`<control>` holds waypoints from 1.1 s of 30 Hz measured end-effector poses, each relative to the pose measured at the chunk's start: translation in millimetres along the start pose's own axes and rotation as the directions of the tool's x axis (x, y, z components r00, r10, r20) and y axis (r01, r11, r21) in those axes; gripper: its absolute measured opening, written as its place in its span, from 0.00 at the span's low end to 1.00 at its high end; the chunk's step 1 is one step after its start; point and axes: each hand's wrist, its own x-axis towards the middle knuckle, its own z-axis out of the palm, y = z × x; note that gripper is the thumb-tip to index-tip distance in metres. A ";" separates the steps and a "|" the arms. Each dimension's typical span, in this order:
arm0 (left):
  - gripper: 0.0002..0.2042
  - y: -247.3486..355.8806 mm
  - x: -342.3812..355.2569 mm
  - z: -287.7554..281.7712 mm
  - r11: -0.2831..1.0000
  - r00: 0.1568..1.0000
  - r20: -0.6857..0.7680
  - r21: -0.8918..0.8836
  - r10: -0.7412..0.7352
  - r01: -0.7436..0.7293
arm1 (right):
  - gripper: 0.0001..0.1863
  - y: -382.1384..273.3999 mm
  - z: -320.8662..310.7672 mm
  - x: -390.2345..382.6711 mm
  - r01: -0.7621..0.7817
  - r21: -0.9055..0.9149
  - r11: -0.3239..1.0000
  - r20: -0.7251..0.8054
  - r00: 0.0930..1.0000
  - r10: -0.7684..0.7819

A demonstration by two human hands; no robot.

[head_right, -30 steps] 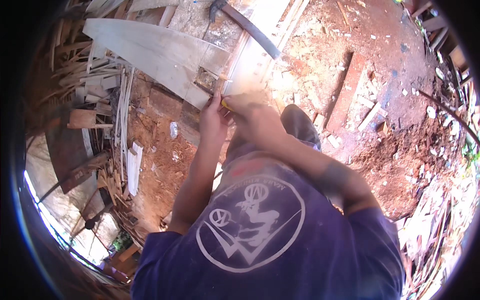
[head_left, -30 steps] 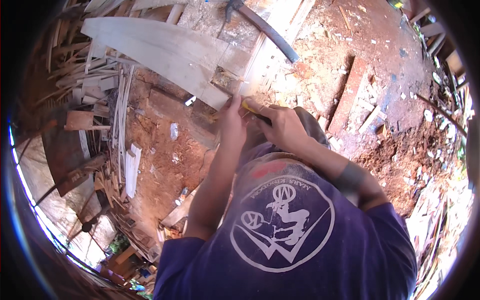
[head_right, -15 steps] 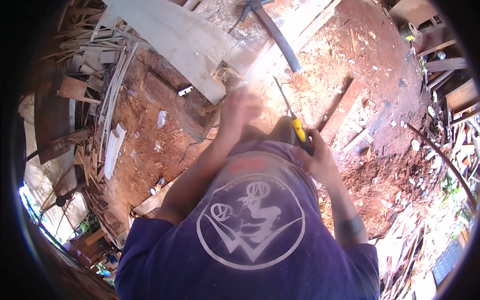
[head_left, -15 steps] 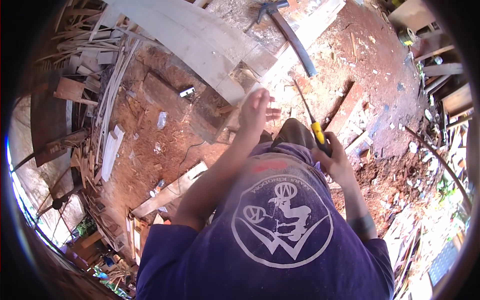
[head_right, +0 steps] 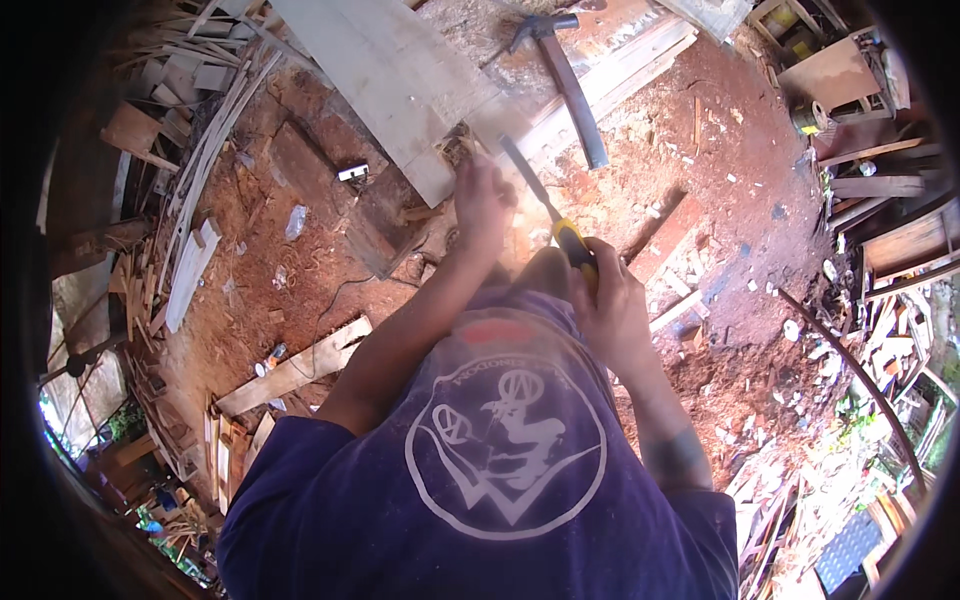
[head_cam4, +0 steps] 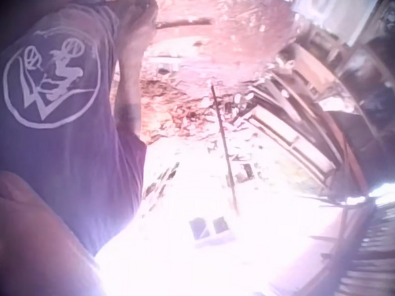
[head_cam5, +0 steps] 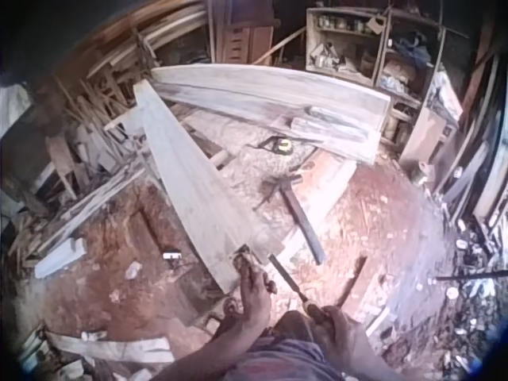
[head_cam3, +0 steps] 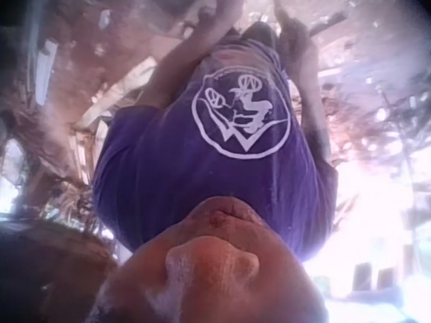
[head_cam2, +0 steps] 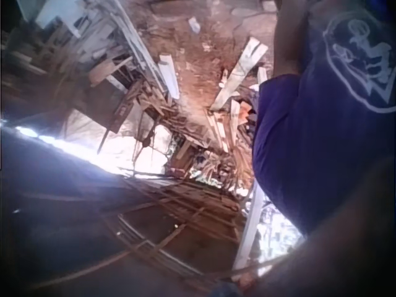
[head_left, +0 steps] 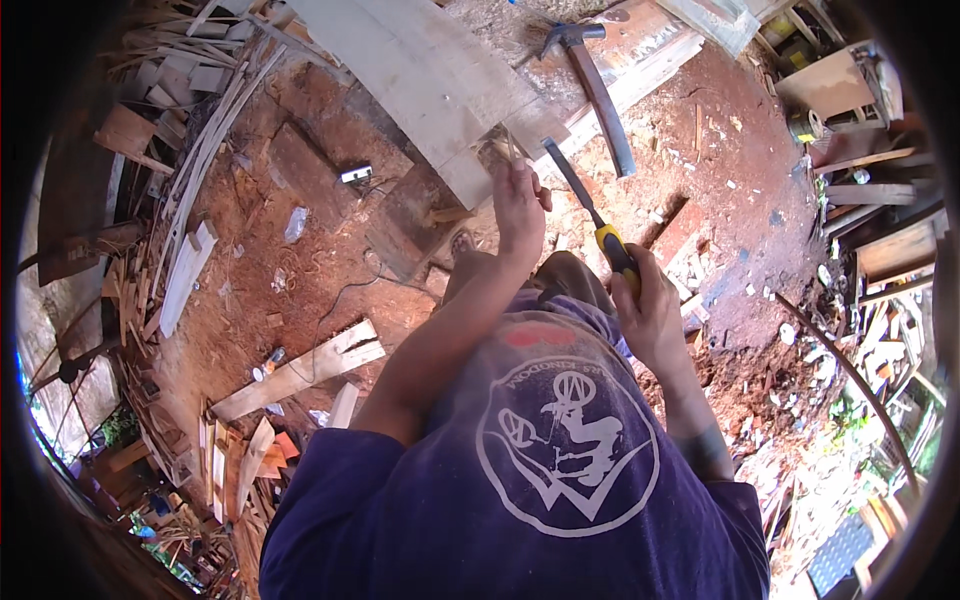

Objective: The person uses a hammer and a chisel to carve out a notch in a wood plank, striking the chisel to remove wood chips and then clearing the debris by hand.

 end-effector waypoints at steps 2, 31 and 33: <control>0.14 6.7 -2.8 7.7 0.995 0.996 -0.062 -0.085 -0.061 0.056 | 0.16 4.3 2.4 3.6 0.005 -0.027 1.000 0.028 1.000 -0.005; 0.23 33.3 -36.5 5.0 0.916 0.914 0.164 0.226 -0.372 0.332 | 0.33 16.6 46.3 29.2 0.097 0.036 0.995 0.052 0.994 -0.099; 0.21 36.1 -33.0 4.8 0.907 0.920 0.163 0.300 -0.356 0.297 | 0.33 14.1 52.5 32.0 0.101 0.050 0.994 0.025 0.994 -0.103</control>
